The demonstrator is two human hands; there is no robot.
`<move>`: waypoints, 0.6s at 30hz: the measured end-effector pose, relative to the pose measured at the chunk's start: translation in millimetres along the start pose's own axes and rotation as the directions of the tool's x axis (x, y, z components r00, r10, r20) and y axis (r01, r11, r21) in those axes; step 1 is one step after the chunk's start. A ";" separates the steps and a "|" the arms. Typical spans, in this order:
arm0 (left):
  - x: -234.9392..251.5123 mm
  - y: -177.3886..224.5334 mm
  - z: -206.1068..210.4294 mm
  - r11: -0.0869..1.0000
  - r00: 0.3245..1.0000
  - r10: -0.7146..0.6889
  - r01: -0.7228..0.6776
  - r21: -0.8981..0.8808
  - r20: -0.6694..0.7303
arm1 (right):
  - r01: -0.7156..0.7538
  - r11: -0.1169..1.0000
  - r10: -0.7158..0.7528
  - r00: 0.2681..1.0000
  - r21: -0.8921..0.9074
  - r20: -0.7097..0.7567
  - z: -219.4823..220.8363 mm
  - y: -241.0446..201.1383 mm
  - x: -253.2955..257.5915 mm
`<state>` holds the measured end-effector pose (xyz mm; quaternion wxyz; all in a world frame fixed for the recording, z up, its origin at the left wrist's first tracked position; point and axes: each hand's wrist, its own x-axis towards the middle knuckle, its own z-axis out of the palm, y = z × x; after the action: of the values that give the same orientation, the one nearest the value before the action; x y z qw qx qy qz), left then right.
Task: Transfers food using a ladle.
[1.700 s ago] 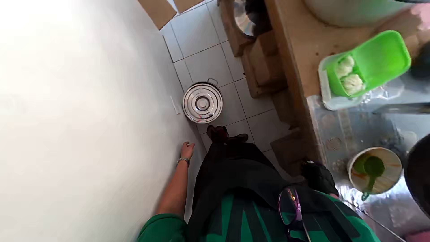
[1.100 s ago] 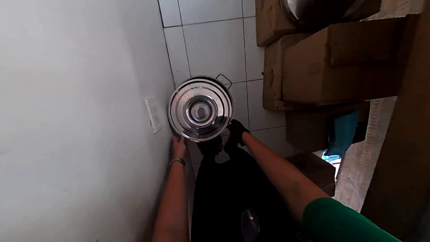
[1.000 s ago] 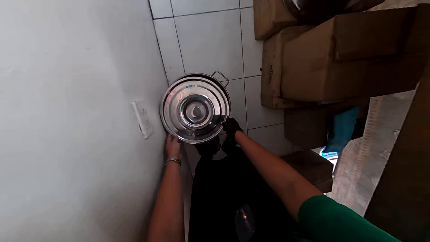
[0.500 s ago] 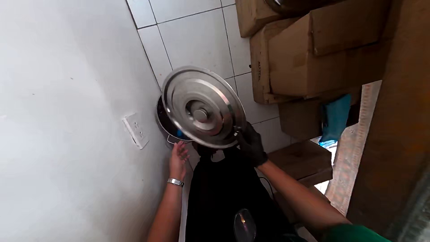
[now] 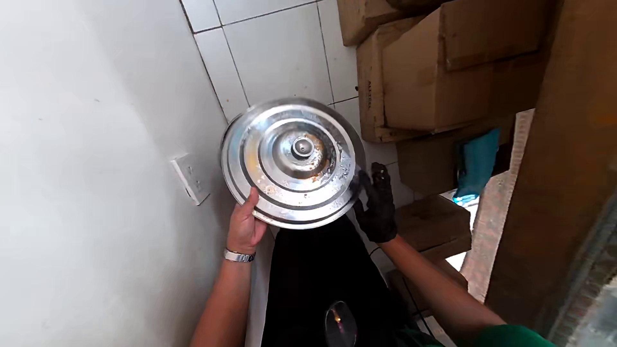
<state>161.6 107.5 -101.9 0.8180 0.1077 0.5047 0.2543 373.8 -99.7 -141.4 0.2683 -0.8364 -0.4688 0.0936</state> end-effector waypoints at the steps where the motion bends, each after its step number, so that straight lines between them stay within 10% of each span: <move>1: 4.9 0.4 8.6 0.998 0.999 0.013 -0.016 0.053 0.053 | -0.135 0.990 0.135 0.991 0.028 0.008 -1.2 9.4 -10.8; 6: 55.8 -16.3 99.0 0.972 0.953 -0.057 -0.015 0.234 0.298 | -0.526 0.850 0.520 0.843 0.009 0.139 -28.0 51.2 -60.5; 14: 148.5 -151.4 289.1 0.954 0.813 -0.273 0.162 0.251 0.515 | -0.657 0.752 0.654 0.734 -0.055 0.185 -58.8 105.3 -86.0; 18: 183.4 -198.5 322.0 0.912 0.858 -0.243 0.045 0.407 0.452 | -0.710 0.704 0.696 0.691 0.001 0.196 -53.0 119.2 -85.4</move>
<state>572.3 61.4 -178.7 0.8993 0.2874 0.3256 0.0518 436.5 -239.7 -169.0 0.2003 -0.9288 -0.1315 0.2827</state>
